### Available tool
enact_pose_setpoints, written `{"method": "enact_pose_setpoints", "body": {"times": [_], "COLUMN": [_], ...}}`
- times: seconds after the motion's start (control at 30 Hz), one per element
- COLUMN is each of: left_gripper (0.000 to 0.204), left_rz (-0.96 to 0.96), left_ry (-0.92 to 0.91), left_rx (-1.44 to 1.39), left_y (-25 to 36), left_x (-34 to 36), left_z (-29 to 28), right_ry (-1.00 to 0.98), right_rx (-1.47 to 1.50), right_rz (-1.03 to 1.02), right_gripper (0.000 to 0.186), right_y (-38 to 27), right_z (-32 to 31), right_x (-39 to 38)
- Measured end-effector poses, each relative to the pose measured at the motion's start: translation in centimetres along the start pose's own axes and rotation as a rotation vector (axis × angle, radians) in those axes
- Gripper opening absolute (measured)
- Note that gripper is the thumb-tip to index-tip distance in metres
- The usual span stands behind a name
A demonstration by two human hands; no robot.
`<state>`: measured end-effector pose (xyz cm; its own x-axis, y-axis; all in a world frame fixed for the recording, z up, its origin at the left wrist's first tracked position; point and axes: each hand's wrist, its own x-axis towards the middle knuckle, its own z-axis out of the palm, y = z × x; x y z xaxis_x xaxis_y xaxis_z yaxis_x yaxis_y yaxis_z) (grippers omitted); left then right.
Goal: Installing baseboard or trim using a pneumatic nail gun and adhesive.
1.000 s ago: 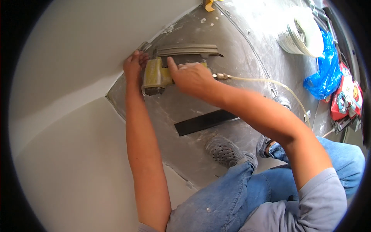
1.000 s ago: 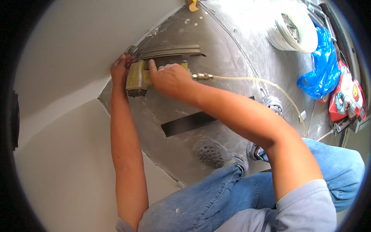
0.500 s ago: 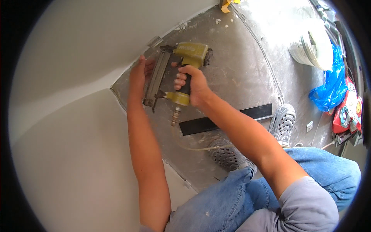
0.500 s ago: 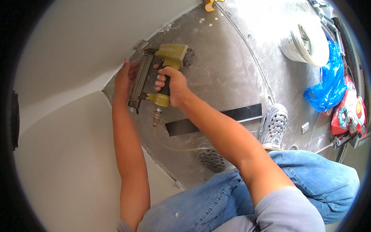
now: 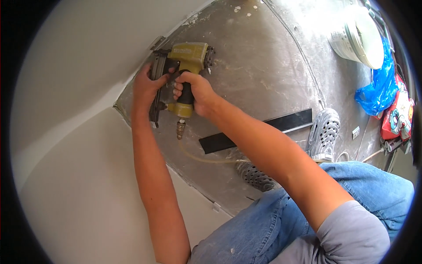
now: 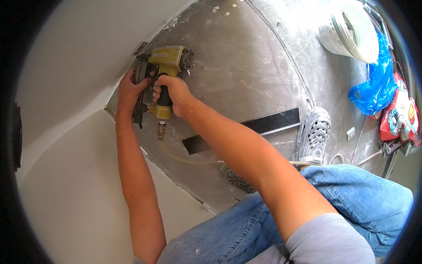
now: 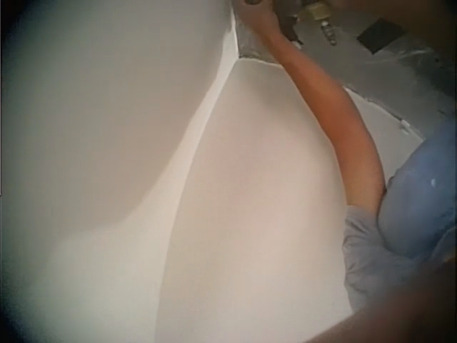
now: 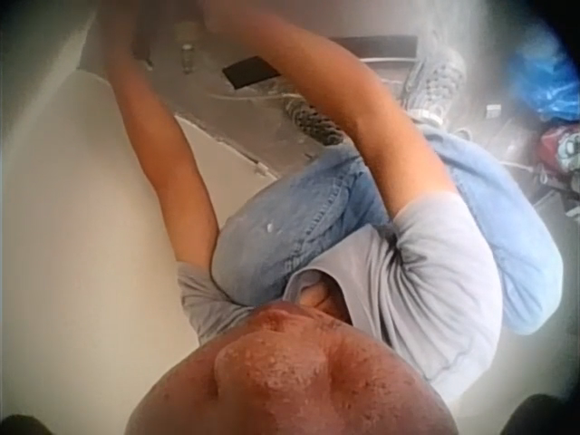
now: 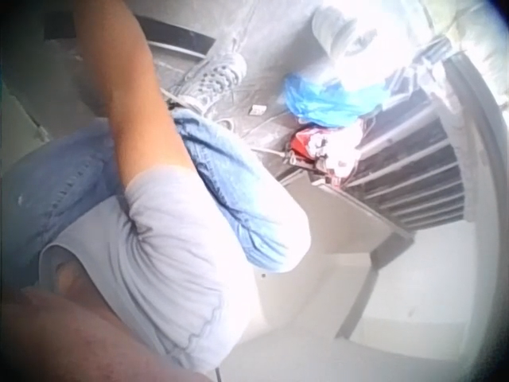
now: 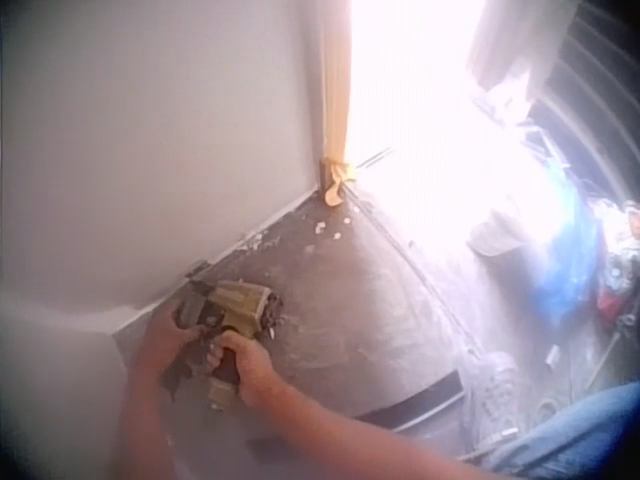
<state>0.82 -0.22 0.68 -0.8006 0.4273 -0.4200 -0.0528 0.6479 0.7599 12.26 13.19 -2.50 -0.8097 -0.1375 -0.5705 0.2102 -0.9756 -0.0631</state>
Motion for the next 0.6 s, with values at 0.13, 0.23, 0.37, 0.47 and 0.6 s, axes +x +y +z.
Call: {"method": "enact_pose_setpoints", "body": {"times": [0.13,0.23,0.37,0.47,0.6], "left_gripper": [0.045,0.047,0.051,0.056,0.060], "left_rz": [-0.039,-0.026,-0.034,-0.038,-0.008], "left_ry": [-0.044,-0.065,-0.049,-0.057,-0.064], "left_rx": [-0.078,-0.143,-0.142,-0.159,-0.075], "left_y": [0.3,0.2,0.1,-0.1,0.0], "left_x": [0.3,0.8,1.0,1.1,1.5], "left_z": [-0.4,-0.6,-0.4,-0.5,-0.7], "right_ry": [-0.027,0.014,0.015,0.038,0.016], "right_rx": [0.024,0.022,0.005,0.007,0.048], "right_rz": [0.024,0.023,0.011,0.016,0.010], "right_gripper": [0.027,0.025,0.024,0.023,0.022], "right_y": [0.1,0.1,0.2,0.3,0.3], "right_z": [-0.1,0.3,0.4,0.6,0.6], "right_x": [0.2,0.2,0.4,0.3,0.4]}}
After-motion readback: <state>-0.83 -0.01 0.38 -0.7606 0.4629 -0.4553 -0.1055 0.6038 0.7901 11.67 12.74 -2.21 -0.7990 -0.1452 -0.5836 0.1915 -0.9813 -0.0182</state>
